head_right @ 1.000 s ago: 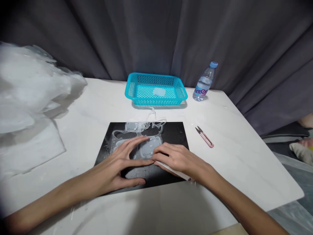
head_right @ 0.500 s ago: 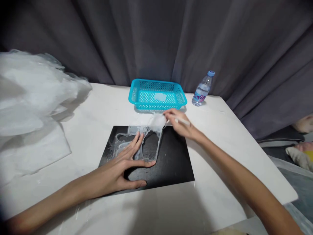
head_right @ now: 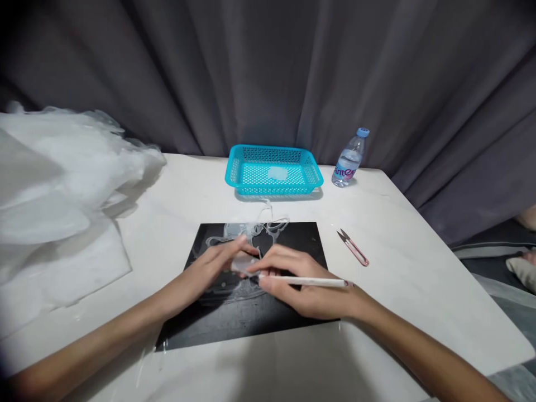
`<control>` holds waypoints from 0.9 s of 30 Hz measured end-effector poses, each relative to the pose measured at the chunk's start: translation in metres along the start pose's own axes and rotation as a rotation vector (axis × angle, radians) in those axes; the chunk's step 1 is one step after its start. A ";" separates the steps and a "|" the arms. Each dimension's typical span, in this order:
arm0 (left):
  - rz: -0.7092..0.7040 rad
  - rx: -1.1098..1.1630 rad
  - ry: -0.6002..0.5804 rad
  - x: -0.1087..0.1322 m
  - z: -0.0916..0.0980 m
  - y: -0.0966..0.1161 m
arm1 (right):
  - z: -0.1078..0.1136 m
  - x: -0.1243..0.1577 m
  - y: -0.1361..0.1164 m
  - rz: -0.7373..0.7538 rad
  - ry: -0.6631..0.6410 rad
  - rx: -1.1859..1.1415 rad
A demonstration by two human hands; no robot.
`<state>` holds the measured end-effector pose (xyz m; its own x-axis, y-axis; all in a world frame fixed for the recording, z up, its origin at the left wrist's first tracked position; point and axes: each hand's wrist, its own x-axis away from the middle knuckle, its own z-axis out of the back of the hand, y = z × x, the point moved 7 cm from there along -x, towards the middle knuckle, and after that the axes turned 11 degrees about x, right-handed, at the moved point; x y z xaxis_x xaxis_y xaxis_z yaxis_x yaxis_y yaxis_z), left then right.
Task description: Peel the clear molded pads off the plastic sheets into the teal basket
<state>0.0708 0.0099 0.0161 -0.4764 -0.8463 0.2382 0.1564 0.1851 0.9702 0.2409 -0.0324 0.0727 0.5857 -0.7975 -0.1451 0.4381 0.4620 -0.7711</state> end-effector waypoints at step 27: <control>-0.247 -0.210 0.011 0.009 -0.013 -0.001 | -0.012 -0.039 0.046 -0.076 -0.125 0.128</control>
<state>0.0780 -0.0040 0.0170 -0.5128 -0.8585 -0.0047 0.2128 -0.1324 0.9681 0.2298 0.0156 0.0356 0.6245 -0.7810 -0.0049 0.5627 0.4543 -0.6906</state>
